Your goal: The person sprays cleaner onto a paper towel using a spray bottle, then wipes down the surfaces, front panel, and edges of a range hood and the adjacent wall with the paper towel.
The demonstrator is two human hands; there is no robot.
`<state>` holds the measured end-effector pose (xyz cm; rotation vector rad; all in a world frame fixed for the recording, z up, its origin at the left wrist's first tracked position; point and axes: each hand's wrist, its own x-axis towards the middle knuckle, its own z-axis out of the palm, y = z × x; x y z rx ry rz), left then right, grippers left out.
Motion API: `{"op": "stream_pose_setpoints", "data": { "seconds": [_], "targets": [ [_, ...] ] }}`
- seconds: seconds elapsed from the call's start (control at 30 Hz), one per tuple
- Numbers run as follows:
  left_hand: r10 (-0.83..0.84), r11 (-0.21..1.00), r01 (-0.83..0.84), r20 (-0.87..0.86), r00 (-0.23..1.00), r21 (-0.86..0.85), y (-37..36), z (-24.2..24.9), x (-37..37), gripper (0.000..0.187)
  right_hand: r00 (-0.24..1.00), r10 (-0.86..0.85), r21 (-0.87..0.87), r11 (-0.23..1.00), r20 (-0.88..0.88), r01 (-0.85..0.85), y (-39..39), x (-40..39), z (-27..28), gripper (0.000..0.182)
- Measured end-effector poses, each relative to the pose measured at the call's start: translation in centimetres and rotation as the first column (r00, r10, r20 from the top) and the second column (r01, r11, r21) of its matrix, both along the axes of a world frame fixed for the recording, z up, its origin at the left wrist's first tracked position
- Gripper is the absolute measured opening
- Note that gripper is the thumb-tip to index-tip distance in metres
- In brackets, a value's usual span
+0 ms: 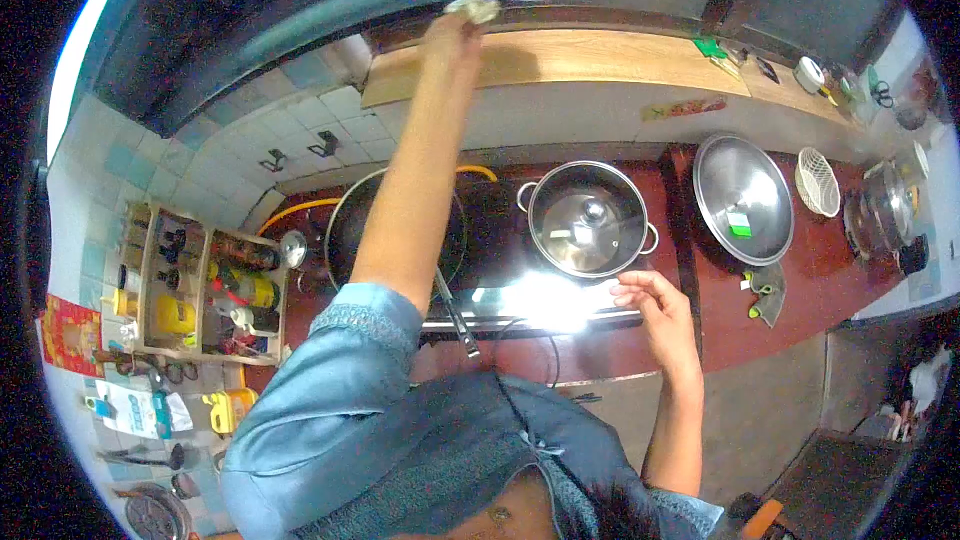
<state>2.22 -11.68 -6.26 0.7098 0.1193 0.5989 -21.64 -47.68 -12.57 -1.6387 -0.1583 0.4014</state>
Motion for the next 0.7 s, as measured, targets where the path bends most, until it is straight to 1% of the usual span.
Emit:
{"op": "stream_pose_setpoints", "data": {
  "seconds": [0.03, 0.13, 0.2, 0.23, 0.27, 0.3, 0.33, 0.37, 0.43, 0.47, 0.53, 0.57, 0.63, 0.7],
  "targets": [
    [0.044, 0.998, -0.044, 0.007, 0.999, 0.037, 1.2, -0.1, -0.5, 0.015, 1.0, 0.007, 0.019, 1.0, -0.002, -0.007, -0.1, 0.0, -0.1, 0.024],
    [0.08, 0.996, -0.079, -0.036, 0.996, 0.033, 0.7, -0.2, 0.0, 0.012, 1.0, 0.003, 0.037, 0.999, -0.002, -0.003, -0.1, 0.0, -0.1, 0.024],
    [0.026, 0.995, -0.021, -0.049, 0.998, 0.094, -2.3, 0.3, 0.6, 0.012, 1.0, -0.002, 0.033, 0.999, -0.01, 0.002, -0.2, -0.1, -0.2, 0.024],
    [0.036, 0.994, -0.03, -0.054, 0.998, 0.107, -4.8, 1.5, 0.5, 0.009, 1.0, -0.008, 0.009, 1.0, -0.002, 0.008, -0.2, -0.2, -0.2, 0.023],
    [0.003, 0.997, 0.0, -0.042, 0.999, 0.073, -6.6, 2.1, 1.0, 0.008, 1.0, -0.013, -0.015, 1.0, 0.003, 0.013, -0.3, -0.3, -0.2, 0.023],
    [0.014, 1.0, -0.014, -0.018, 1.0, 0.017, -8.1, 2.3, 2.0, 0.007, 1.0, -0.009, -0.022, 1.0, -0.004, 0.009, -0.2, -0.4, -0.1, 0.023],
    [-0.011, 1.0, 0.012, -0.04, 0.999, 0.027, -8.9, 2.9, 1.8, 0.008, 0.999, -0.029, -0.022, 0.999, -0.015, 0.029, -0.1, -0.5, 0.2, 0.023],
    [-0.05, 0.998, 0.049, -0.024, 0.998, -0.043, -9.4, 3.0, 1.9, 0.009, 0.999, -0.046, -0.018, 0.999, -0.02, 0.046, 0.2, -0.4, 0.4, 0.024],
    [-0.095, 0.994, 0.098, -0.061, 0.994, 0.042, -8.8, 3.2, 1.6, 0.007, 0.999, -0.039, -0.012, 0.999, -0.028, 0.039, 0.6, -0.3, 0.2, 0.024],
    [-0.082, 0.996, 0.084, -0.059, 0.995, 0.042, -8.2, 3.4, 1.3, 0.007, 0.998, -0.042, -0.007, 0.999, -0.039, 0.042, 0.8, -0.4, 0.2, 0.025],
    [-0.049, 0.997, 0.043, -0.112, 0.992, -0.057, -6.9, 3.5, 0.6, 0.006, 0.999, -0.015, -0.007, 1.0, -0.029, 0.015, 1.7, -0.3, 0.4, 0.026],
    [-0.035, 0.998, 0.028, -0.112, 0.993, -0.06, -5.8, 3.3, 0.1, 0.006, 1.0, -0.001, -0.005, 1.0, -0.023, 0.001, 2.2, -0.4, 0.5, 0.027],
    [0.028, 1.0, -0.028, -0.055, 0.998, -0.001, -2.4, 2.8, -1.3, 0.013, 1.0, 0.018, 0.001, 1.0, -0.022, -0.018, 3.1, -0.5, 0.7, 0.027],
    [0.086, 0.996, -0.085, -0.07, 0.994, 0.019, 1.0, 2.4, -2.6, 0.011, 0.999, 0.04, 0.008, 0.999, -0.019, -0.04, 4.1, -0.5, 1.0, 0.027]
  ]
}}
